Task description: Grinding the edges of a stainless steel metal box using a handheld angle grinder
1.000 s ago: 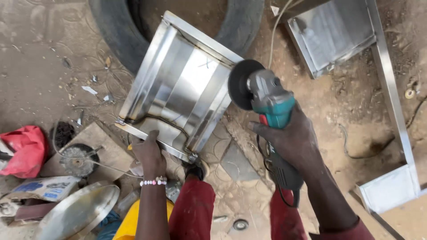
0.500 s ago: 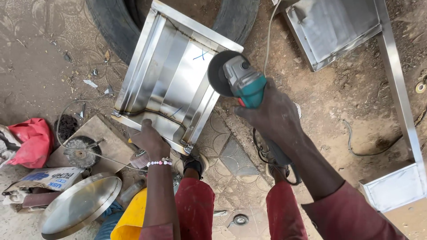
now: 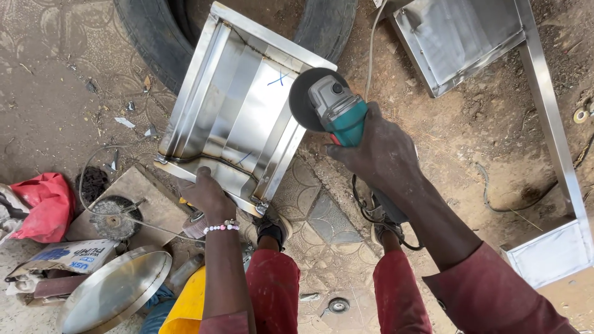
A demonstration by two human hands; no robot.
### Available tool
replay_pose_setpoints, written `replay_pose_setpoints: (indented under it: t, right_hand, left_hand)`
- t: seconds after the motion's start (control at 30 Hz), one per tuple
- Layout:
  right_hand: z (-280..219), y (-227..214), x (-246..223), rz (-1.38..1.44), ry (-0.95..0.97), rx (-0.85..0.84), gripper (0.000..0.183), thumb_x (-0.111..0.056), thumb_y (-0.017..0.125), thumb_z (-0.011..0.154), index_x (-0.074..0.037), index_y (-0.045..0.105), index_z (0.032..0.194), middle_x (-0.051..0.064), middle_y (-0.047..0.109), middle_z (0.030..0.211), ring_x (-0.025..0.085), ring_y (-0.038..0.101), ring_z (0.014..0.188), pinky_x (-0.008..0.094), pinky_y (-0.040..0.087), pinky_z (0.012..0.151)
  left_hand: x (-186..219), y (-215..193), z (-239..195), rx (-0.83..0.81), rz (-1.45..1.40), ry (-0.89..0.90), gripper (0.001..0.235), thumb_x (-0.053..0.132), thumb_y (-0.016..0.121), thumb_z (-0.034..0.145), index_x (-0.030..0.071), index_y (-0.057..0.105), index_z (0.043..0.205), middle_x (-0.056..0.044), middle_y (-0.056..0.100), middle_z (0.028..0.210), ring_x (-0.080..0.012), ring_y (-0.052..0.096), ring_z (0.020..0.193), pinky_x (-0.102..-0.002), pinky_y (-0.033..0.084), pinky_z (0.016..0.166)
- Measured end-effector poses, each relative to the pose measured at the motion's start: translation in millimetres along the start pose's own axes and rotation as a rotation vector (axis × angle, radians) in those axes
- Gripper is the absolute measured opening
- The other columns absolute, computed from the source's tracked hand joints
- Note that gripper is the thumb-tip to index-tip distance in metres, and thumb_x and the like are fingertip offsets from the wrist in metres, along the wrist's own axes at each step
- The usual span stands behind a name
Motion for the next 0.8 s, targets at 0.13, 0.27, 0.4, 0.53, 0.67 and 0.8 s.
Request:
replay_pose_setpoints:
  t: [0.13, 0.27, 0.4, 0.53, 0.67, 0.8]
  right_hand:
    - [-5.9, -1.9, -8.3, -0.014, 0.023, -0.048, 0.073, -0.039, 0.079, 0.082, 0.005, 0.047, 0.131, 0.037, 0.069, 0.105, 0.060, 0.068, 0.101, 0.071, 0.051, 0.094]
    - [1.9, -2.2, 0.0, -0.026, -0.005, 0.027, 0.071, -0.038, 0.079, 0.084, 0.004, 0.046, 0.131, 0.036, 0.069, 0.103, 0.059, 0.069, 0.096, 0.070, 0.053, 0.090]
    - [-5.3, -5.7, -8.8, -0.032, -0.005, -0.035, 0.074, -0.038, 0.077, 0.084, 0.006, 0.045, 0.134, 0.038, 0.068, 0.105, 0.061, 0.067, 0.100, 0.072, 0.051, 0.092]
    - [-0.3, -2.8, -1.7, -0.037, -0.060, 0.034, 0.073, -0.040, 0.078, 0.085, 0.005, 0.046, 0.132, 0.037, 0.069, 0.104, 0.060, 0.069, 0.096, 0.072, 0.053, 0.089]
    - [-4.1, -4.3, -7.8, 0.028, -0.059, -0.003, 0.072, -0.035, 0.080, 0.085, 0.006, 0.046, 0.133, 0.037, 0.069, 0.107, 0.059, 0.068, 0.100, 0.072, 0.052, 0.093]
    - [-0.1, 0.1, -6.2, -0.019, -0.072, 0.037, 0.072, -0.038, 0.079, 0.085, 0.004, 0.045, 0.133, 0.033, 0.070, 0.104, 0.057, 0.069, 0.100, 0.070, 0.053, 0.092]
  left_hand:
    - [11.4, 1.3, -7.5, -0.013, -0.001, 0.016, 0.029, 0.007, 0.064, 0.076, 0.005, 0.058, 0.104, -0.013, 0.059, 0.096, -0.0209, 0.058, 0.083, -0.044, 0.047, 0.073]
    - [7.9, -0.1, -9.5, -0.005, 0.042, 0.023, 0.030, 0.009, 0.065, 0.076, 0.005, 0.059, 0.105, -0.014, 0.059, 0.097, -0.0226, 0.058, 0.086, -0.047, 0.046, 0.077]
    - [85.4, 8.1, -78.0, -0.006, 0.005, 0.000, 0.035, 0.006, 0.065, 0.075, 0.005, 0.057, 0.109, -0.012, 0.056, 0.102, -0.0214, 0.056, 0.089, -0.043, 0.048, 0.077]
    - [41.1, -1.3, -36.4, -0.018, -0.014, 0.020, 0.036, 0.007, 0.065, 0.077, 0.005, 0.054, 0.112, -0.011, 0.055, 0.106, -0.0210, 0.055, 0.091, -0.043, 0.049, 0.079]
    - [43.1, -1.9, -36.9, -0.024, 0.001, 0.027, 0.036, 0.006, 0.064, 0.076, 0.005, 0.056, 0.112, -0.011, 0.056, 0.105, -0.0199, 0.057, 0.090, -0.041, 0.048, 0.077]
    - [69.0, 5.6, -73.7, -0.019, -0.028, -0.006, 0.033, 0.006, 0.063, 0.076, 0.007, 0.057, 0.108, -0.009, 0.057, 0.100, -0.0191, 0.057, 0.086, -0.039, 0.049, 0.074]
Point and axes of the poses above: each hand's wrist, its own z-axis towards the middle knuckle, its own y-axis out of the palm, x = y × z, the point moved 4 cm from there along z, towards the middle knuckle
